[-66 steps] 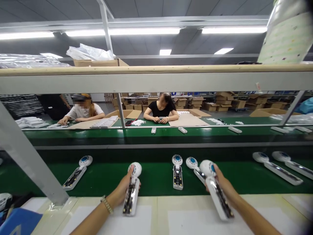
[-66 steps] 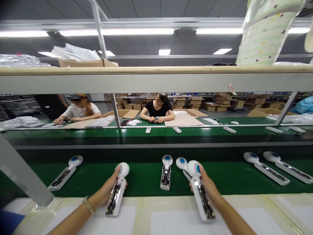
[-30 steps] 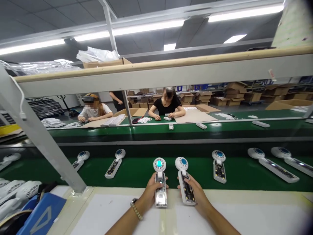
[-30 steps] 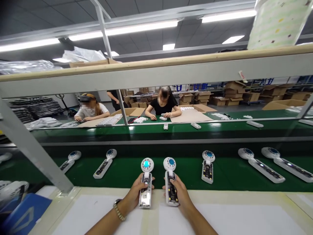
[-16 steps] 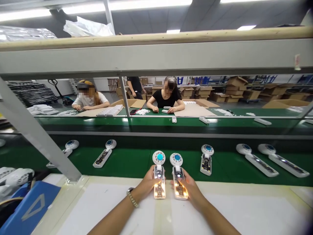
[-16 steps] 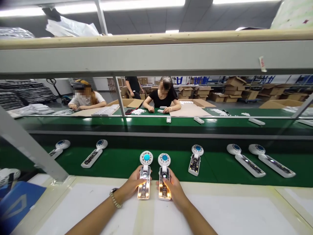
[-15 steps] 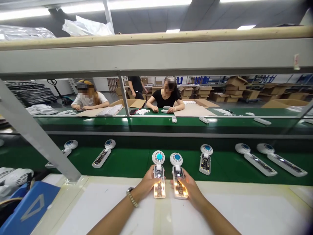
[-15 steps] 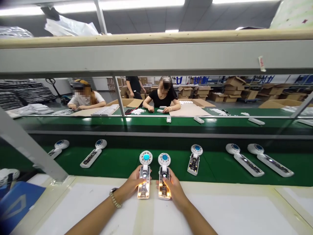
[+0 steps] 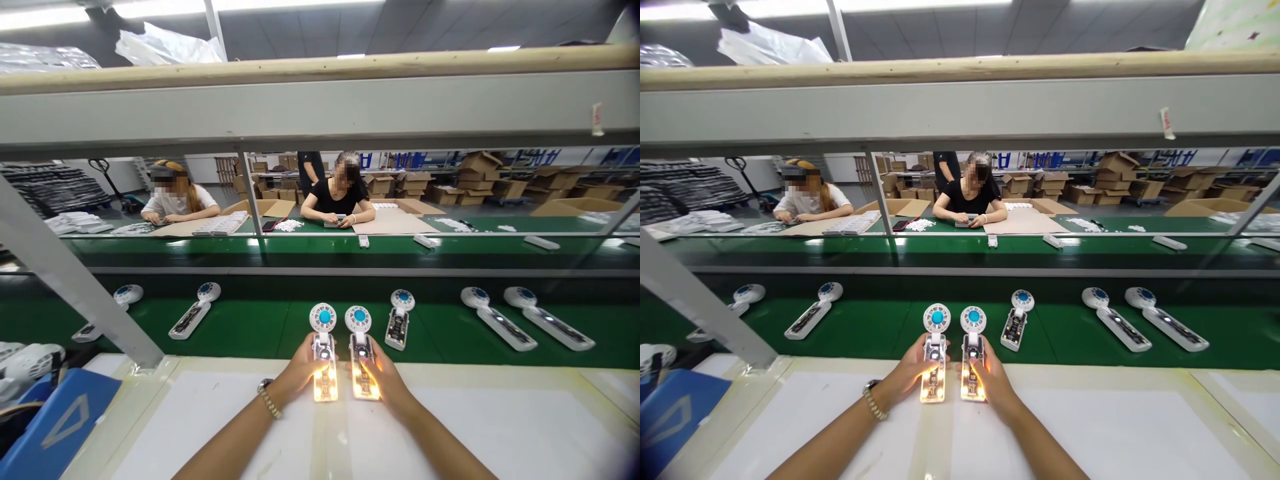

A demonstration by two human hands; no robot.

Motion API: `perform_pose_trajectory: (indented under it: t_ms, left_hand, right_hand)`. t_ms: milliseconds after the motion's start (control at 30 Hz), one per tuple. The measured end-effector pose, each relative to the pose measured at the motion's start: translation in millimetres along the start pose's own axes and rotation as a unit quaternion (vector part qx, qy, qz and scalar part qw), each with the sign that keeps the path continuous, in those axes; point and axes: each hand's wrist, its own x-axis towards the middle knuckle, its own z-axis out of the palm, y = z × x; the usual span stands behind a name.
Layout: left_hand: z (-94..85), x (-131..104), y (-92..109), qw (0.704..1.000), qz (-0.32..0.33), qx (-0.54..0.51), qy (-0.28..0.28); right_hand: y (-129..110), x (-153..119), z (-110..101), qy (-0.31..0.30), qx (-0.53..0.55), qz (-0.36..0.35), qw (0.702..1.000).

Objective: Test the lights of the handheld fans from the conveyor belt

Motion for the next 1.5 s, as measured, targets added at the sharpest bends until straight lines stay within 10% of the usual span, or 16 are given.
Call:
perform_pose_trajectory:
  t_ms: [1500]
  left_hand:
    - [-10.0,4,-13,0.998,-0.012,0.024,-0.050]
  right_hand:
    - [13,6,-5,-0.083,-0.065,-0.099,0.989]
